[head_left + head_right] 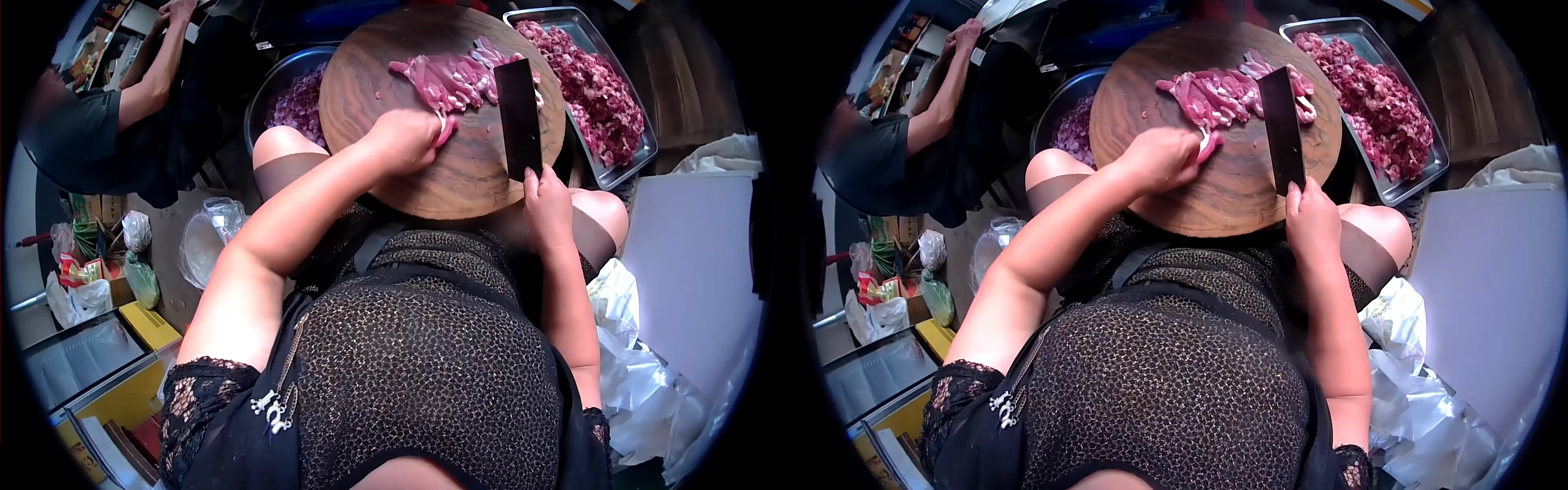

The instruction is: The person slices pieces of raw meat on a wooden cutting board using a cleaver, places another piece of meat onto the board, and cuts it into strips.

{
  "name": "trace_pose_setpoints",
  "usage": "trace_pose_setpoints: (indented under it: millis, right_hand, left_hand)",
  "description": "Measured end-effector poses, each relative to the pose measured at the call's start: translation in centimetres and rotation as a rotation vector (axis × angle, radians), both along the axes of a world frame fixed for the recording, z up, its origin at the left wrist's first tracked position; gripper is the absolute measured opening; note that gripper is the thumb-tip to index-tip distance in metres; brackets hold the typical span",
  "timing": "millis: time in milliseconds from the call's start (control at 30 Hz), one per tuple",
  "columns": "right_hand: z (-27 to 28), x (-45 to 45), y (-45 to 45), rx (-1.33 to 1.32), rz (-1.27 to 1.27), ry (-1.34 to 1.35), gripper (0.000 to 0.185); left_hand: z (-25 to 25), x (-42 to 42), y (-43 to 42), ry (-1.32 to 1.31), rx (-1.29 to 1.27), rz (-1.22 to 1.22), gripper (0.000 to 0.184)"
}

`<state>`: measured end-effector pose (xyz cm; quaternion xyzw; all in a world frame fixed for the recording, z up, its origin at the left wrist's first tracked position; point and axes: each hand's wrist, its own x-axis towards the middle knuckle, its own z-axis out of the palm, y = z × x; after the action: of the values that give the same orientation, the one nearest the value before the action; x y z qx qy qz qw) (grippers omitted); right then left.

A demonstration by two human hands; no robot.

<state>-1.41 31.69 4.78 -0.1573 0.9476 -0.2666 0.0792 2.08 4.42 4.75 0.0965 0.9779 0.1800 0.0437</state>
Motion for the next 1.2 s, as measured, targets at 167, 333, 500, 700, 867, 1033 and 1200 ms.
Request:
trace_pose_setpoints:
  millis: [167, 333, 500, 700, 867, 1033, 1200]
  right_hand:
    - [0.2, 0.5, -0.3, -0.056, 0.025, 0.027, 0.024]
    - [0.1, 0.6, -0.5, -0.026, 0.07, 0.062, 0.023]
    - [-0.3, 0.4, -0.4, -0.033, 0.066, 0.075, 0.024]
    - [-0.3, 0.1, 0.0, -0.115, 0.001, 0.07, 0.025]
    - [-0.1, -0.4, 0.0, -0.11, 0.024, 0.038, 0.025]
    - [0.2, -0.7, -0.4, -0.023, 0.083, 0.061, 0.026]
    - [-0.3, -0.7, -0.1, -0.058, 0.058, 0.07, 0.026]
  left_hand:
    - [0.0, 4.7, -0.9, -0.187, -0.106, -0.075, 0.014]
    - [1.7, 1.4, -2.9, 0.021, -0.128, -0.131, 0.017]
    - [-3.2, -6.7, -4.7, 0.324, -0.342, -0.073, 0.033]
    - [-1.9, -8.3, -6.8, 0.315, 0.048, -0.036, 0.017]
    - [1.2, -7.0, -6.9, 0.054, -0.044, -0.125, 0.026]
    - [-3.1, -7.3, -7.7, 0.291, -0.194, -0.046, 0.055]
    - [-3.0, -7.9, -8.4, -0.019, 0.014, 0.212, 0.077]
